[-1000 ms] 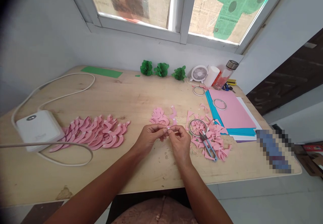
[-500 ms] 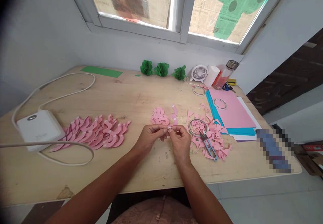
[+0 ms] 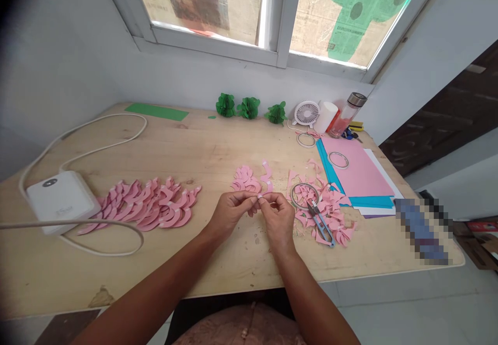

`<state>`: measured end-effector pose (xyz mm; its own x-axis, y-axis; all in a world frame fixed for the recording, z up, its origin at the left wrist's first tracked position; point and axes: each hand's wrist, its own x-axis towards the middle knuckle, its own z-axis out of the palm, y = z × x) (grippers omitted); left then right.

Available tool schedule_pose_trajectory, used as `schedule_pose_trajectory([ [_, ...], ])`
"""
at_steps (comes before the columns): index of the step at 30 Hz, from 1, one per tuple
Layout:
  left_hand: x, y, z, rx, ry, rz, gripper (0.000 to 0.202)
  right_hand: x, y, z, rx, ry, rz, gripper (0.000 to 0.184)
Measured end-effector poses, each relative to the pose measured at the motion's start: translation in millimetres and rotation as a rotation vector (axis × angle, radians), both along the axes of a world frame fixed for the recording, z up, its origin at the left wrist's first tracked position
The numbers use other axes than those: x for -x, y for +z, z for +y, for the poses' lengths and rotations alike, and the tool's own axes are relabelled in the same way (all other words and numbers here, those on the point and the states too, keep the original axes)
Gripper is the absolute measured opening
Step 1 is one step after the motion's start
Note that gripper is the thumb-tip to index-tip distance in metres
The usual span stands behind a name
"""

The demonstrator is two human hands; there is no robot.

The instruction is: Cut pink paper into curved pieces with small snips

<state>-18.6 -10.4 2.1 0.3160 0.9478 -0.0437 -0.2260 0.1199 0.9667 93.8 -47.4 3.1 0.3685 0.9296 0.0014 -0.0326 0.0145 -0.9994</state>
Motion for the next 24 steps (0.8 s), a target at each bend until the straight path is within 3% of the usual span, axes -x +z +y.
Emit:
schedule_pose_trajectory([
  [6, 0.1, -1.8, 0.5, 0.016, 0.019, -0.01, 0.013, 0.0, 0.0, 0.4, 0.015, 0.035, -0.002, 0.01],
  [24, -0.9, 1.7, -4.2, -0.117, 0.088, 0.113, 0.015, 3.9, 0.9, 1.5, 0.016, -0.04, -0.119, 0.012],
])
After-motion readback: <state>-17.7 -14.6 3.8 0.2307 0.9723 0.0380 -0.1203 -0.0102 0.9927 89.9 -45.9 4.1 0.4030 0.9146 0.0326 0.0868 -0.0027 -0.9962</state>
